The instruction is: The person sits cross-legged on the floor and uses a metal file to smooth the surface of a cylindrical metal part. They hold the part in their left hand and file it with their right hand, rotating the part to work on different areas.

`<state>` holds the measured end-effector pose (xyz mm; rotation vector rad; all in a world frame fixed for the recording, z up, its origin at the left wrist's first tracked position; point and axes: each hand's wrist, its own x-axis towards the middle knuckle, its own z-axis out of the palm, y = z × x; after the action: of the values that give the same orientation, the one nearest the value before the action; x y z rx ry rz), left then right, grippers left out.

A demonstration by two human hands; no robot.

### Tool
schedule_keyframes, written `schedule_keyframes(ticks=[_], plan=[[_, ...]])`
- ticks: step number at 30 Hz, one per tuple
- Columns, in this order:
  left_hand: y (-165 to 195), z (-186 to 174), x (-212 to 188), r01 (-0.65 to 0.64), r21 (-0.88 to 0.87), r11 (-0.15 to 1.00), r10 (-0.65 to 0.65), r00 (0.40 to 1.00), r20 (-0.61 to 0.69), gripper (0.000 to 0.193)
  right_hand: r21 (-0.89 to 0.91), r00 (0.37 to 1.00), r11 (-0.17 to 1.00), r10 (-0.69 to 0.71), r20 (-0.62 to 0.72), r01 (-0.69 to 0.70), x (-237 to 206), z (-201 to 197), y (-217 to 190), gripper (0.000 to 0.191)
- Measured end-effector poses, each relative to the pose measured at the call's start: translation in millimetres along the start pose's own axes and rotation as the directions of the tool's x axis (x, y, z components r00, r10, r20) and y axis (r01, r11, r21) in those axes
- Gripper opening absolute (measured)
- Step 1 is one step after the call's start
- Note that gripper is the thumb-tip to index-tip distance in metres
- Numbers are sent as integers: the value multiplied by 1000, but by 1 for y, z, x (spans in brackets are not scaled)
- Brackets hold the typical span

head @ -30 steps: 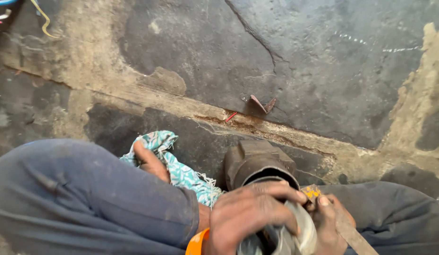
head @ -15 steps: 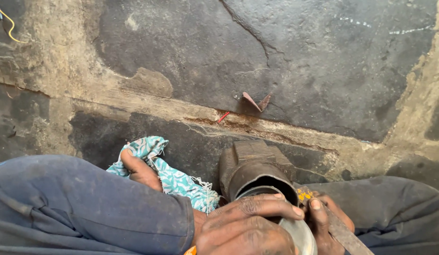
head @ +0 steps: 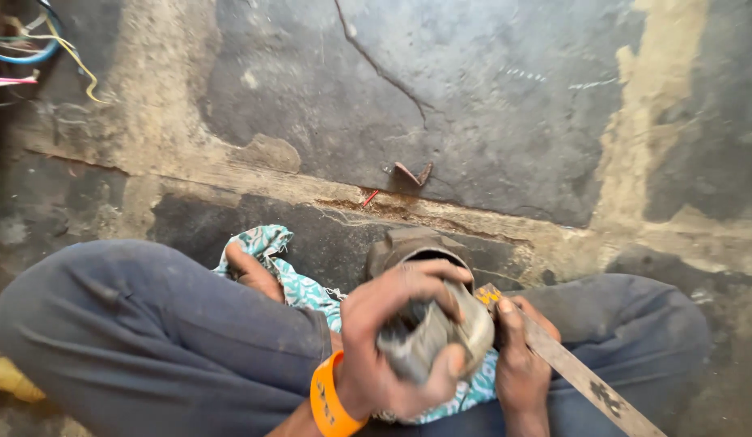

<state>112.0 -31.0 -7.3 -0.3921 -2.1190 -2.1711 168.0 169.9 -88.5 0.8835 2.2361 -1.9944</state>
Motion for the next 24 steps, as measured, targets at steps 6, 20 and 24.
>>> schedule_keyframes(ticks=[6,20,24], plan=[[-7,3,14,-20,-80,997,18,999,-32,26,373,982,909,-165,-89,186,-9,-4,-10,27],[-3,6,25,-26,-88,996,22,999,-38,27,118,929,922,-369,-9,368,-39,10,-39,26],[-3,5,25,-50,-74,996,48,998,-39,25,90,915,912,-392,-101,400,-41,17,-38,28]])
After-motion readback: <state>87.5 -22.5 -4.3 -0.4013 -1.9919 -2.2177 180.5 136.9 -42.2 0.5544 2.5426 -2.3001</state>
